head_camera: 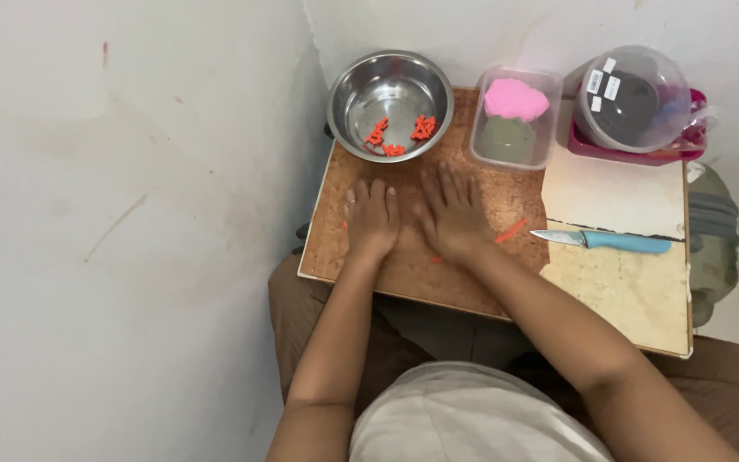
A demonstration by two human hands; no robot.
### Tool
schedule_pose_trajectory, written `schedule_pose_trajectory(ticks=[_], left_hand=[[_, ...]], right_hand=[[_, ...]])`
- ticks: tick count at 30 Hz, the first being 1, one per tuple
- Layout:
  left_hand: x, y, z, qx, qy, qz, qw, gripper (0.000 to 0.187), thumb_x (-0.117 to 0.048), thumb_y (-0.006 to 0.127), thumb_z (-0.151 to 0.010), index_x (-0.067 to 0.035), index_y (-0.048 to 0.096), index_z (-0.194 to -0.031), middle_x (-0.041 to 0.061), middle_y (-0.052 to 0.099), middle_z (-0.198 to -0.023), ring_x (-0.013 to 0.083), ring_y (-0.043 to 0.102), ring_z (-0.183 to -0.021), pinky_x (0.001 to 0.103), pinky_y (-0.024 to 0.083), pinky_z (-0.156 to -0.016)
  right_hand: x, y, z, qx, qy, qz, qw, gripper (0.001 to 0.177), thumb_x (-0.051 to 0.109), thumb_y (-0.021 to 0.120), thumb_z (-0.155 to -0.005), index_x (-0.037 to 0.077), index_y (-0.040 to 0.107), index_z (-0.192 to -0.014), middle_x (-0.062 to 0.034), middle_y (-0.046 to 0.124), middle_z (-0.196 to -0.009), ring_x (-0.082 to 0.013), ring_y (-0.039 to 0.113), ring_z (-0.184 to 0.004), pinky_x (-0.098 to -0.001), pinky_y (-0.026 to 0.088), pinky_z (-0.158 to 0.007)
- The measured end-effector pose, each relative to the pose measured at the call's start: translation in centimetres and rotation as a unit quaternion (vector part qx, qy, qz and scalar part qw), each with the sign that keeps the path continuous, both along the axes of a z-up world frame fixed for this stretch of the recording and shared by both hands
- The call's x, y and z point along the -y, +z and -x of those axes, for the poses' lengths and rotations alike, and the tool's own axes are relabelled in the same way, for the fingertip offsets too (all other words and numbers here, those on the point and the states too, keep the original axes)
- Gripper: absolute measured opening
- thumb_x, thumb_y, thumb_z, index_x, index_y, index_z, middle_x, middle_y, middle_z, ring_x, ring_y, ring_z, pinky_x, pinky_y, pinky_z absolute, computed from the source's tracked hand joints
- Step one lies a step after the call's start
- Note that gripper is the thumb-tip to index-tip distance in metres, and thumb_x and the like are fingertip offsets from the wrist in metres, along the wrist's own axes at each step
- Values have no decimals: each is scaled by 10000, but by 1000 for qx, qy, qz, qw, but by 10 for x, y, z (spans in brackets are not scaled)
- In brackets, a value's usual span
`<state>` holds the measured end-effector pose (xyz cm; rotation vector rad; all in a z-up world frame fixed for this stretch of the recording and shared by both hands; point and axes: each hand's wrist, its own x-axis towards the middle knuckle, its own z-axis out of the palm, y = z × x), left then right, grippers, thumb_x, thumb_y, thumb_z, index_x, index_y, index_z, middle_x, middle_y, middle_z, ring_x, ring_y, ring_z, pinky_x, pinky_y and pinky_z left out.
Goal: The person rolls orange clay into a thin rope on a wooden board and uses a knife to cut it into small pieces, which are then placed into a metal bowl. The process is repeated multiple times.
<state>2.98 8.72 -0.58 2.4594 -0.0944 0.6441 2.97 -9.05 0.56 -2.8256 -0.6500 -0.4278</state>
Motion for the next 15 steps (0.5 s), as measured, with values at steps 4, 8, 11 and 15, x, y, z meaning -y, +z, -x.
schedule_pose_trajectory(ticks=[4,8,11,15], left_hand=[[-4,-4,3,-8,-10,0,1000,260,-315,525,-1049,-66,596,-1079,205,547,-1146,434,506,-1103,578,383,-970],[-5,-1,1,-22,-22,-9,999,279,-330,572,-995,-62,603,-1067,207,539,-1129,431,497,-1109,572,380,-955],[-5,8,4,-28,-19,-19,999,279,-318,603,-991,-58,618,-1092,206,546,-1149,427,504,-1154,568,393,-995],[7,23,15,180,21,-132,974,384,-328,671,-876,-59,657,-1150,219,553,-1266,445,495,-1251,604,354,-1073]], right_hand=[[4,14,-32,-126,-41,-216,967,448,405,468,-1084,40,664,-1255,-209,615,-1371,-403,586,-1249,-496,440,-1105],[57,48,-15,-174,-14,-247,953,367,346,587,-1022,26,732,-1127,-209,725,-1078,-370,693,-1020,-451,530,-887],[101,65,23,-175,-2,-220,960,283,190,626,-969,76,708,-1214,-163,717,-1190,-346,689,-1086,-425,546,-935],[146,68,61,-43,-28,-98,994,492,57,699,-674,73,735,-1165,-130,700,-1299,-357,597,-1277,-441,501,-1004]])
